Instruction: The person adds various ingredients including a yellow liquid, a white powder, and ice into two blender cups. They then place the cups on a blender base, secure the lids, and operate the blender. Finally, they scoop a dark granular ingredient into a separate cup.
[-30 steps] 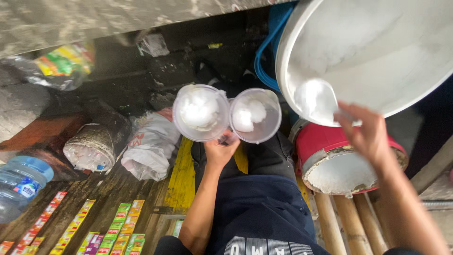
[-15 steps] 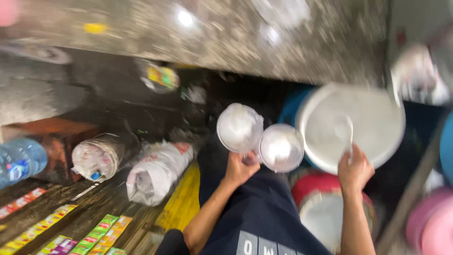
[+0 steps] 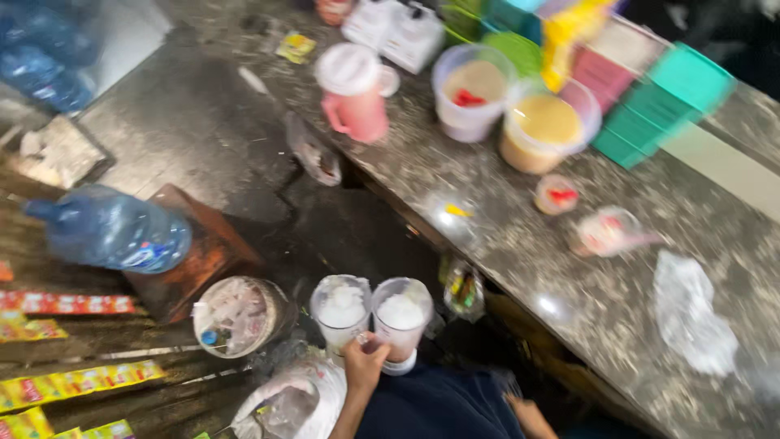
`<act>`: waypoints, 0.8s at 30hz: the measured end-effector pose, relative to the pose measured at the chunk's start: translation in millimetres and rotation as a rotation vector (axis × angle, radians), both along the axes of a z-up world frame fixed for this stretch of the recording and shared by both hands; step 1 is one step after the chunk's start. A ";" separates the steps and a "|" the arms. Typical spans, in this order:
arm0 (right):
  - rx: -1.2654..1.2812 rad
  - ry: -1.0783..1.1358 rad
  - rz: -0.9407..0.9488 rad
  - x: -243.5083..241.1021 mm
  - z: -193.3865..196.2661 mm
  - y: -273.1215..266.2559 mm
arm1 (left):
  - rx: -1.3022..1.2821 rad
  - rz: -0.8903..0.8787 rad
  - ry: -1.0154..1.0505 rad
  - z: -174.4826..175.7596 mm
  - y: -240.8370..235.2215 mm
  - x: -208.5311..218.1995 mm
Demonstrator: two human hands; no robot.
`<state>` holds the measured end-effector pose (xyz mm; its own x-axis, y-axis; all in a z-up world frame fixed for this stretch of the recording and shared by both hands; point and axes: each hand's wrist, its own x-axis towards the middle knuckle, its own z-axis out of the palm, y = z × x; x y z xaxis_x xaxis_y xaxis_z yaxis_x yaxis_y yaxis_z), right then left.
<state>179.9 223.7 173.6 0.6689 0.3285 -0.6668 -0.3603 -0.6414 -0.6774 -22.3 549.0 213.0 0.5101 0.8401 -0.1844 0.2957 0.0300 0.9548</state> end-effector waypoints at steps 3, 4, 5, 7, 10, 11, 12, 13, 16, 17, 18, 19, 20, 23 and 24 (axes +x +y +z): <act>0.101 0.045 0.049 19.4 39.1 96.1 | -0.052 0.175 -0.086 16.8 72.7 -19.5; 0.112 -0.068 0.056 34.7 45.7 141.2 | -0.050 0.240 -0.105 23.5 98.0 -21.3; 0.284 -0.244 0.117 54.5 51.4 192.8 | -0.039 0.294 -0.137 29.1 130.8 -13.1; 0.479 -0.330 0.133 88.3 60.6 297.7 | -0.015 0.336 -0.090 39.1 184.8 -4.6; 0.677 -0.162 -0.022 126.7 59.0 451.5 | 0.014 0.411 -0.139 37.1 251.6 13.6; 0.678 -0.435 0.071 140.4 54.5 496.7 | 0.004 0.402 -0.194 32.8 275.8 22.4; 0.732 -0.450 0.051 152.2 46.9 539.2 | -0.004 0.393 -0.251 28.2 298.9 32.5; 0.806 -0.491 0.011 172.3 39.1 587.5 | 0.017 0.392 -0.250 22.8 331.3 53.5; 0.879 -0.137 -0.120 215.6 5.0 684.5 | 0.142 0.349 -0.163 11.9 418.7 118.4; 0.891 -0.141 -0.138 216.1 -11.1 694.6 | 0.115 0.329 -0.205 10.1 443.4 137.8; 0.902 -0.146 -0.157 213.0 -24.3 695.1 | 0.088 0.310 -0.248 9.6 462.8 156.5; 0.942 -0.174 -0.185 217.9 -32.3 706.6 | 0.111 0.270 -0.233 10.5 491.4 179.9; 1.143 -0.165 -0.275 217.1 -38.0 708.8 | 0.133 0.230 -0.218 11.0 517.3 202.2; 1.140 -0.284 -0.555 218.0 -33.0 664.7 | -0.026 0.109 -0.193 0.5 550.2 259.9; 1.042 -0.328 -0.635 228.0 -26.4 654.5 | -0.092 0.075 -0.195 -5.4 564.0 283.5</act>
<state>407.9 878.2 147.2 0.9857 0.1578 -0.0590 -0.1280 0.4735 -0.8714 261.2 1112.9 207.6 0.4802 0.8613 -0.1662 0.0992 0.1349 0.9859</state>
